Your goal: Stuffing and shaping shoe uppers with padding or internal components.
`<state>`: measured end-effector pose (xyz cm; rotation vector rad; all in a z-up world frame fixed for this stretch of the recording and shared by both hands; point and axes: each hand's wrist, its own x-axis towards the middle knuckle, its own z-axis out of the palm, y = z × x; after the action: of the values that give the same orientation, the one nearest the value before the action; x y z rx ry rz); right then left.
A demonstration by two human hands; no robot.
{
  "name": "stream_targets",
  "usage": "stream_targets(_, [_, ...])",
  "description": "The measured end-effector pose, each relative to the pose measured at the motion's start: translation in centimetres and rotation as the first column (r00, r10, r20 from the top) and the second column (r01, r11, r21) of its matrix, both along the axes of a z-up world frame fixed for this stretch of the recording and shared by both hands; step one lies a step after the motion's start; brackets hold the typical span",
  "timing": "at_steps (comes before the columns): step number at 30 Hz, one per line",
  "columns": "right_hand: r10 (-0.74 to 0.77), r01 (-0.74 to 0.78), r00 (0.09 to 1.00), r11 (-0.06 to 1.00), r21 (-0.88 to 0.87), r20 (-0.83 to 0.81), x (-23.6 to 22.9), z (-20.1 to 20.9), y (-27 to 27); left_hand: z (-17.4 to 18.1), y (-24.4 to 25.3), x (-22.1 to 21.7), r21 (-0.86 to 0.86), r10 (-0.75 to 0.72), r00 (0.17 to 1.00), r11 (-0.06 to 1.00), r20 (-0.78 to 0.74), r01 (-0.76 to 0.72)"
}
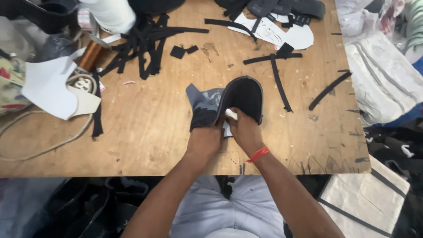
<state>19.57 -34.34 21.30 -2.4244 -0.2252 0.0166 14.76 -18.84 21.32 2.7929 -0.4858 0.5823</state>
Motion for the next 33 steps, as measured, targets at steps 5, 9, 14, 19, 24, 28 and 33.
stream_targets(5, [0.015, -0.012, 0.999, 0.998, -0.054, 0.043, 0.5, -0.9, 0.3, -1.8, -2.2, -0.3, -0.353, 0.059, 0.977, 0.927, -0.204, -0.129])
stream_targets(9, [0.102, -0.096, 0.993, 0.991, -0.092, 0.063, 0.7, 0.2, 1.0, -0.4, -3.7, -0.8, -0.14, 0.226, 0.961, 0.959, -0.157, -0.248])
stream_targets(14, [0.459, -0.421, 0.888, 0.83, -0.365, 0.02, 5.5, -2.2, 0.8, -2.7, -4.2, -1.1, -0.145, 0.327, 0.944, 0.937, 0.048, -0.318])
stream_targets(19, [0.736, -0.639, 0.67, 0.504, -0.58, -0.098, 13.4, -3.7, 0.5, 0.6, -3.3, 0.0, -0.084, 0.251, 0.86, 0.944, -0.444, -0.319])
stream_targets(24, [0.612, -0.591, 0.783, 0.678, -0.438, -0.111, 13.6, -1.3, 2.0, 0.7, -2.9, 0.8, -0.083, 0.277, 0.939, 0.951, -0.204, -0.299])
stream_targets(28, [0.512, -0.527, 0.846, 0.764, -0.371, -0.148, 13.1, -1.0, 2.5, -0.2, -2.8, 0.8, -0.111, 0.21, 0.924, 0.96, -0.32, -0.257])
stream_targets(33, [0.655, -0.666, 0.7, 0.456, -0.591, -0.283, 9.3, -2.3, 2.7, -0.1, -2.1, 0.0, -0.099, 0.201, 0.921, 0.964, -0.334, -0.246])
